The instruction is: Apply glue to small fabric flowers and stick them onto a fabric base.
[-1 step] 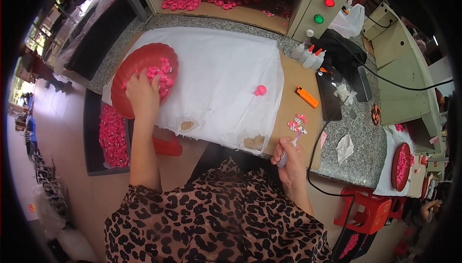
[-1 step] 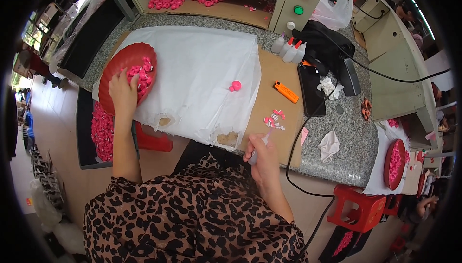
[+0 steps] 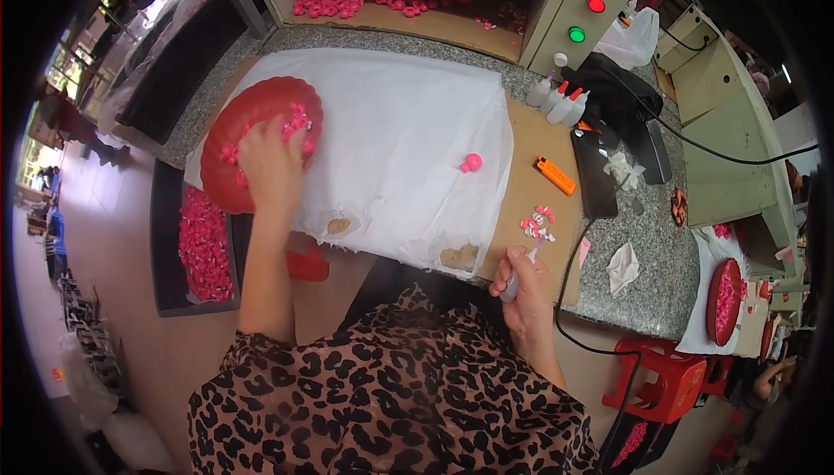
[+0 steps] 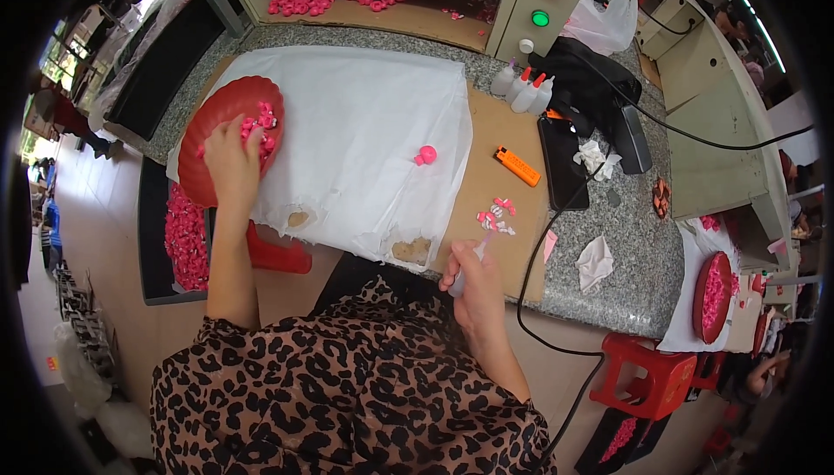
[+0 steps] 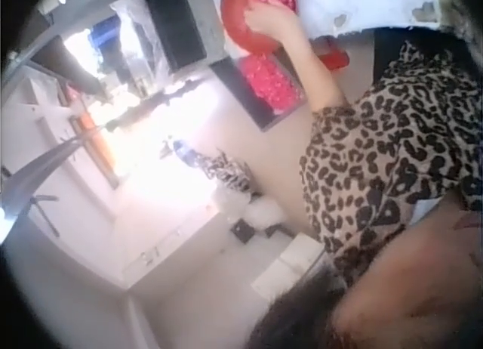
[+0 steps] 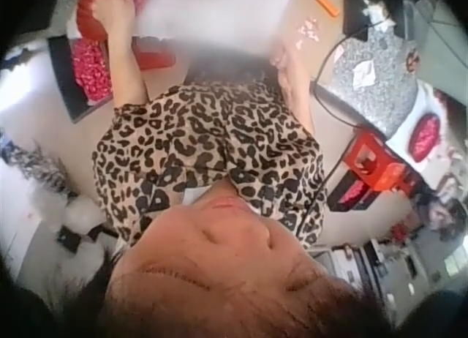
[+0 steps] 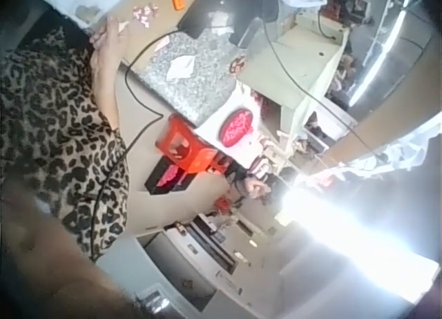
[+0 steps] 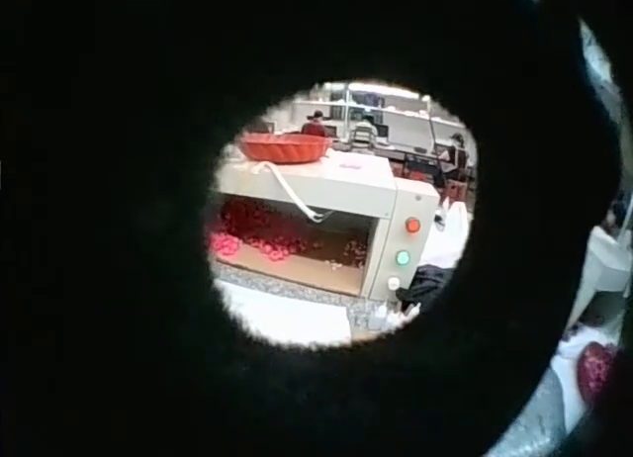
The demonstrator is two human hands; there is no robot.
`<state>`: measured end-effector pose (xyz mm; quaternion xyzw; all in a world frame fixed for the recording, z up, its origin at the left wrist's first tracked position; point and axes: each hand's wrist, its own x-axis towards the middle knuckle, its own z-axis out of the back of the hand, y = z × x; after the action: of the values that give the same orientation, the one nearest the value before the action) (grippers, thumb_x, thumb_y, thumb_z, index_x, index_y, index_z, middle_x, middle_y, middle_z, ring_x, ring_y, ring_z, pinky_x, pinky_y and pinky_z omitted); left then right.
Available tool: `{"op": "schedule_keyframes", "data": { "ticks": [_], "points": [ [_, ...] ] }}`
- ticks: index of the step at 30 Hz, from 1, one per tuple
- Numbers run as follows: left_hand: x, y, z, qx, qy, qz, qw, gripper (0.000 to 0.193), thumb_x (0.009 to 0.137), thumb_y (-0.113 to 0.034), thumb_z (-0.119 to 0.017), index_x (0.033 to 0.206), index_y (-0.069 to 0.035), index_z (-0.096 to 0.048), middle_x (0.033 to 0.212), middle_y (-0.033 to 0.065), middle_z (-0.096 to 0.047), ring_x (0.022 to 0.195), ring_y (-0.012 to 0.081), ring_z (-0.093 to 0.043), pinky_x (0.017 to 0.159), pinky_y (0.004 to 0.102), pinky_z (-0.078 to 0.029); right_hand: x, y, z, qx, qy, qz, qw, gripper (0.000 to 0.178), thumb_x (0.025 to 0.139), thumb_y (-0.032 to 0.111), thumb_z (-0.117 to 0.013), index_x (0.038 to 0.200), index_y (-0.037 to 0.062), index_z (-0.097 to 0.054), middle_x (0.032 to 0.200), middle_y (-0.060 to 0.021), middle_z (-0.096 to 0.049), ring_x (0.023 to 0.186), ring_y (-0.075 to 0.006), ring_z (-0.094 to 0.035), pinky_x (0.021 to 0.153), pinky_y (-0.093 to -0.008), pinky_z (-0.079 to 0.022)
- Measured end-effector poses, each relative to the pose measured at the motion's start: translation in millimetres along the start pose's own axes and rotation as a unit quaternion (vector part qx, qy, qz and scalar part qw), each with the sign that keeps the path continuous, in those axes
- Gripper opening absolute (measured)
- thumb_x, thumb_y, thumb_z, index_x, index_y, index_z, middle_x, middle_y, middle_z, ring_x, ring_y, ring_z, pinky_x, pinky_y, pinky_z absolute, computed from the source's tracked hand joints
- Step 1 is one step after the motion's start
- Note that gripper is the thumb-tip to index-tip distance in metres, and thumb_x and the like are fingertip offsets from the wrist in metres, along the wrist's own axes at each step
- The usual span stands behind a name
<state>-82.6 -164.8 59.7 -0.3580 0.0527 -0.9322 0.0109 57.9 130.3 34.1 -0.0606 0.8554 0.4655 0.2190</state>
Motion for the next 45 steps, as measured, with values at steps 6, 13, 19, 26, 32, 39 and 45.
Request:
{"op": "schedule_keyframes", "data": {
  "ticks": [6, 13, 19, 26, 32, 39, 45],
  "points": [
    [-18, -136, -33, -0.272, 0.236, -0.105, 0.927, 0.031, 0.078, -0.02, -0.054, 0.1, 0.001, -0.053, 0.095, 0.0141, -0.052, 0.09, 0.0293, -0.046, 0.077, 0.0364, -0.039, -3, 6, -8, 0.075, 0.0, -0.015, 0.997, 0.02, 0.083, 0.021, -0.043, 0.09, 0.0024, -0.045, 0.069, -0.0074, -0.049, 0.057, -0.0164, -0.049, 0.05, -0.0278, -0.042],
    [-46, -155, -39, -0.326, 0.194, -0.22, 0.899, 0.016, 0.072, -0.016, -0.057, 0.08, -0.002, -0.056, 0.08, 0.0107, -0.051, 0.08, 0.0255, -0.046, 0.068, 0.0361, -0.04, -8, 10, 2, 0.008, 0.019, 0.051, 0.998, 0.022, 0.082, 0.013, -0.046, 0.1, 0.0, -0.045, 0.081, -0.0115, -0.054, 0.065, -0.0179, -0.056, 0.054, -0.0275, -0.046],
    [-82, -138, 4, -0.61, 0.348, -0.007, 0.711, 0.017, 0.071, 0.002, -0.06, 0.087, 0.001, -0.055, 0.089, 0.009, -0.051, 0.078, 0.0169, -0.054, 0.065, 0.0254, -0.045, -2, 19, 9, 0.026, 0.023, 0.121, 0.992, 0.025, 0.077, 0.001, -0.052, 0.101, -0.0001, -0.047, 0.086, -0.0108, -0.055, 0.066, -0.0164, -0.056, 0.054, -0.0237, -0.045],
    [-93, -143, 3, -0.784, 0.335, 0.149, 0.501, 0.015, 0.074, 0.007, -0.056, 0.088, 0.004, -0.053, 0.101, 0.0092, -0.048, 0.086, 0.0119, -0.053, 0.076, 0.0228, -0.047, 0, 10, 7, -0.012, -0.034, 0.281, 0.959, 0.022, 0.076, 0.008, -0.061, 0.092, 0.0033, -0.046, 0.081, -0.0044, -0.053, 0.067, -0.01, -0.051, 0.057, -0.0204, -0.042],
    [-102, -146, -12, -0.76, 0.299, 0.137, 0.561, 0.014, 0.074, 0.009, -0.055, 0.087, 0.004, -0.052, 0.103, 0.0105, -0.046, 0.088, 0.0126, -0.053, 0.078, 0.0232, -0.047, -5, 2, -2, -0.127, -0.045, 0.367, 0.92, 0.019, 0.081, 0.006, -0.052, 0.095, 0.0015, -0.042, 0.087, -0.0094, -0.049, 0.067, -0.0128, -0.049, 0.06, -0.0223, -0.042],
    [-104, -147, -13, -0.734, 0.298, 0.11, 0.601, 0.013, 0.074, 0.008, -0.056, 0.086, 0.004, -0.053, 0.103, 0.011, -0.046, 0.087, 0.0128, -0.054, 0.077, 0.0227, -0.048, 1, -13, 6, -0.296, -0.016, 0.462, 0.836, 0.019, 0.082, 0.004, -0.049, 0.096, 0.0001, -0.038, 0.094, -0.0111, -0.042, 0.069, -0.0142, -0.049, 0.061, -0.0221, -0.043],
    [-103, -147, -11, -0.728, 0.298, 0.111, 0.607, 0.013, 0.073, 0.008, -0.056, 0.086, 0.004, -0.054, 0.103, 0.0111, -0.046, 0.087, 0.0123, -0.054, 0.076, 0.022, -0.048, 2, -16, 7, -0.302, -0.015, 0.462, 0.834, 0.018, 0.081, 0.002, -0.049, 0.096, 0.0, -0.038, 0.094, -0.0107, -0.042, 0.07, -0.0136, -0.049, 0.061, -0.0215, -0.043]
  ]
}}
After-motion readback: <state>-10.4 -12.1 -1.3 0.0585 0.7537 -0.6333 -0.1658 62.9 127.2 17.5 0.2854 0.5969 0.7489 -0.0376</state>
